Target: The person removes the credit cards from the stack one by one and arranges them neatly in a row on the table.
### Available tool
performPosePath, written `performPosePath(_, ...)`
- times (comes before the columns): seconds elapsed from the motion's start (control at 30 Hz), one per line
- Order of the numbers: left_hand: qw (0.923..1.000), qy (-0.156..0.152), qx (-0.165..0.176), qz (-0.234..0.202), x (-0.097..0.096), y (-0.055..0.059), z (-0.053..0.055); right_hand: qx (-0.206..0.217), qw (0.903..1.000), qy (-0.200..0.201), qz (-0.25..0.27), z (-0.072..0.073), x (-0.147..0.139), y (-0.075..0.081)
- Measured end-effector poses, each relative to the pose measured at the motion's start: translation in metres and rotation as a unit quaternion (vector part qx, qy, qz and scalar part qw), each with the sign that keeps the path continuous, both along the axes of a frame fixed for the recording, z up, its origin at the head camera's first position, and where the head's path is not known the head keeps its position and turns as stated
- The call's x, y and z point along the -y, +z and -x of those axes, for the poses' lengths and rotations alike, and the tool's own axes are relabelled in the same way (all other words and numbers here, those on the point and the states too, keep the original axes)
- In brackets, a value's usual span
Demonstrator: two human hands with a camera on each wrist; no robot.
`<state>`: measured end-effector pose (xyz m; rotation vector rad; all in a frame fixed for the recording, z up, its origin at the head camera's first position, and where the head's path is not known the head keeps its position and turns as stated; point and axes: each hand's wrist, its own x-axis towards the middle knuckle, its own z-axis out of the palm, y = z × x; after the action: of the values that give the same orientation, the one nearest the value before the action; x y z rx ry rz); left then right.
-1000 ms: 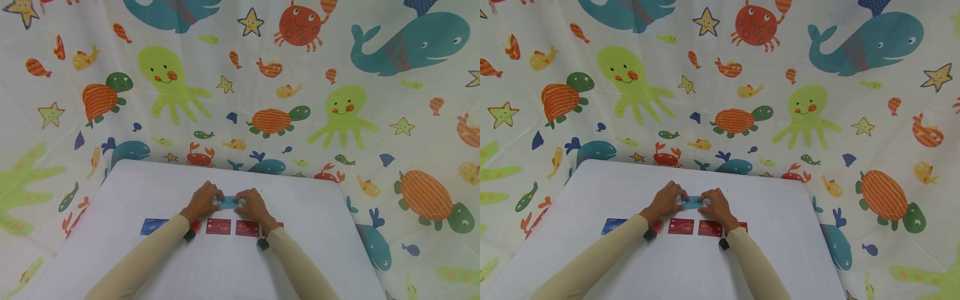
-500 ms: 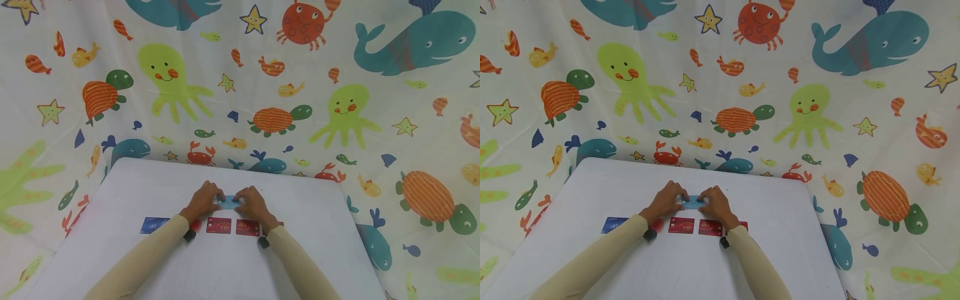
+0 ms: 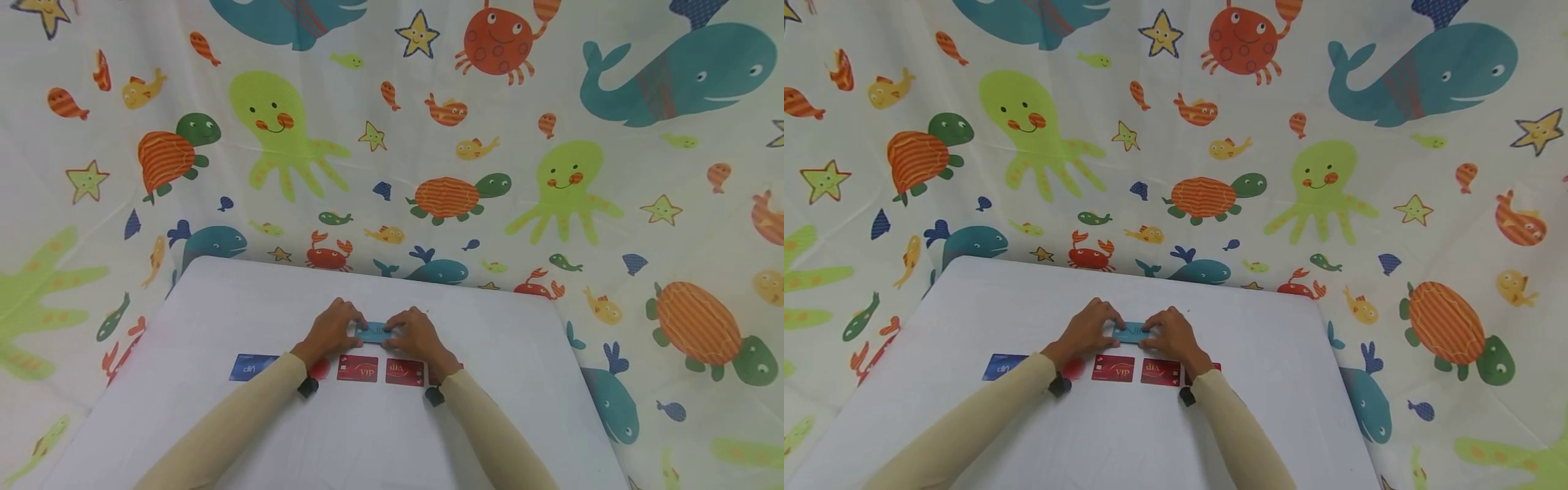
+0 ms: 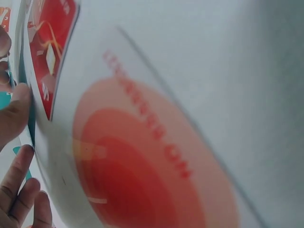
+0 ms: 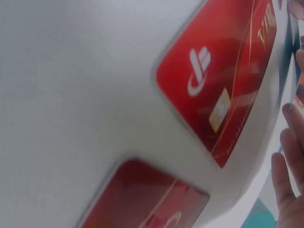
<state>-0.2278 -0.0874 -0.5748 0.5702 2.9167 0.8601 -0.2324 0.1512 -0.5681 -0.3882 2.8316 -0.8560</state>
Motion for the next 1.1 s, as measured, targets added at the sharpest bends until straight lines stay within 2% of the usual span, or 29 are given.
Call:
performPosePath(0.3, 1.0000, -0.005, -0.007, -0.004, -0.001, -0.001, -0.003, 0.015, 0.9997, 0.002, 0.018, -0.004, -0.009, 0.004)
performPosePath(0.63, 0.9994, -0.015, -0.032, 0.001, -0.007, 0.003, -0.005, 0.014, 0.9997, -0.007, 0.020, -0.007, -0.019, 0.003)
performPosePath(1.1, 0.9981, -0.030, -0.052, -0.008, -0.022, 0.009, -0.009, -0.014, 0.9995, 0.005, 0.030, -0.017, -0.038, 0.006)
